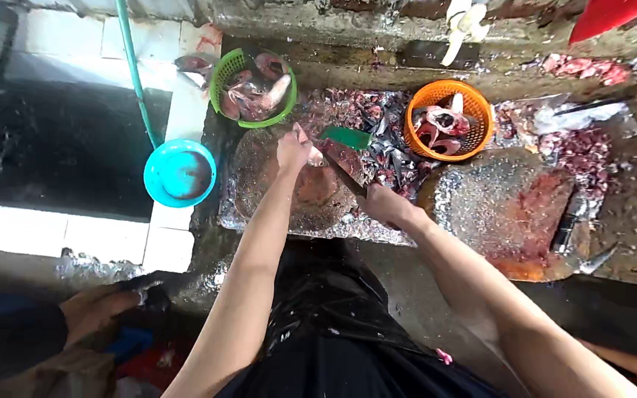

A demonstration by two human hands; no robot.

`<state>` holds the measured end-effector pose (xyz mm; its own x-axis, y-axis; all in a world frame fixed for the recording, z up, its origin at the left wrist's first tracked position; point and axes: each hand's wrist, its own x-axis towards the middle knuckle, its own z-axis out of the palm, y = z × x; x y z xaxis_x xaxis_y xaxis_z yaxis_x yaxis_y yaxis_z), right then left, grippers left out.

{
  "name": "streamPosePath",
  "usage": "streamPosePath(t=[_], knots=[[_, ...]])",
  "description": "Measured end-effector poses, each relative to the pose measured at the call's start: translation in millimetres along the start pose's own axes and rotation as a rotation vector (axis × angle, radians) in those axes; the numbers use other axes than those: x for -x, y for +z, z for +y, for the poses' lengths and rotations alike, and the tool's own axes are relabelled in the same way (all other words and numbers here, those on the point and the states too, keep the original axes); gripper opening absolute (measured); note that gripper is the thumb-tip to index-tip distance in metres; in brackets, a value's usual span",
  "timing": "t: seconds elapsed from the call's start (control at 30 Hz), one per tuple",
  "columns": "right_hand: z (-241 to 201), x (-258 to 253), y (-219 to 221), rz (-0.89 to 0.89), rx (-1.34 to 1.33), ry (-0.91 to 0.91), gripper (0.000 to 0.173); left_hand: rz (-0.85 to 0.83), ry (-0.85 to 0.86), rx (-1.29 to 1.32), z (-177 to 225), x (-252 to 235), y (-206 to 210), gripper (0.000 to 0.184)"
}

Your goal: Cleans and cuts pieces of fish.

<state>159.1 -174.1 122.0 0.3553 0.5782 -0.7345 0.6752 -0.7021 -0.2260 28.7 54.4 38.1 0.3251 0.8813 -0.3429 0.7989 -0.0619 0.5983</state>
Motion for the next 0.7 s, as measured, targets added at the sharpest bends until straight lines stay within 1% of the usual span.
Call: streamPosePath(t=[0.1,0.2,0.27,0.33,0.37,0.43,0.5,0.6,0.67,0.7], knots=[[-14.7,3.1,-26.9,-0.021,0.206,-0.043,0.036,0.013,-0.113,-0.064,2.6,18.9,-2.2,0.051],[-43.5,0.5,-52.4,-0.078,0.416,-0.075,0.029,0.051,-0.154,-0.056,0.1,23.7,-2.3,0.052],[-55.2,-1.3,-66.2,-0.078,0.539,-0.117,0.026,0.043,-0.151,-0.054,-4.4,20.9,0.5,0.052],[-69.0,-2.0,-85.6,-0.105,0.656,-0.135,0.028,0.005,-0.112,-0.076,-4.0,19.0,-0.6,0.054],[-77.7,-1.1,-93.8,-0.133,0.718,-0.142,0.026,-0.016,-0.097,-0.081,-1.6,21.7,-2.8,0.053],[-97.9,-5.8,-102.4,-0.172,0.804,-0.157,0.023,0.004,-0.089,-0.093,2.4,22.2,-6.4,0.048],[-104.1,-16.7,-91.6,-0.156,0.777,-0.172,0.021,0.033,-0.141,-0.095,3.4,24.1,-5.7,0.048],[-95.5,-23.1,-61.4,-0.125,0.625,-0.185,0.022,0.089,-0.25,-0.101,-4.4,19.7,-7.9,0.053],[-77.3,-23.4,-43.6,-0.105,0.529,-0.181,0.026,0.103,-0.294,-0.067,-17.3,16.2,-10.6,0.05],[-63.2,-26.0,-33.7,-0.066,0.47,-0.176,0.029,0.102,-0.309,-0.049,-21.9,14.3,-12.3,0.049]])
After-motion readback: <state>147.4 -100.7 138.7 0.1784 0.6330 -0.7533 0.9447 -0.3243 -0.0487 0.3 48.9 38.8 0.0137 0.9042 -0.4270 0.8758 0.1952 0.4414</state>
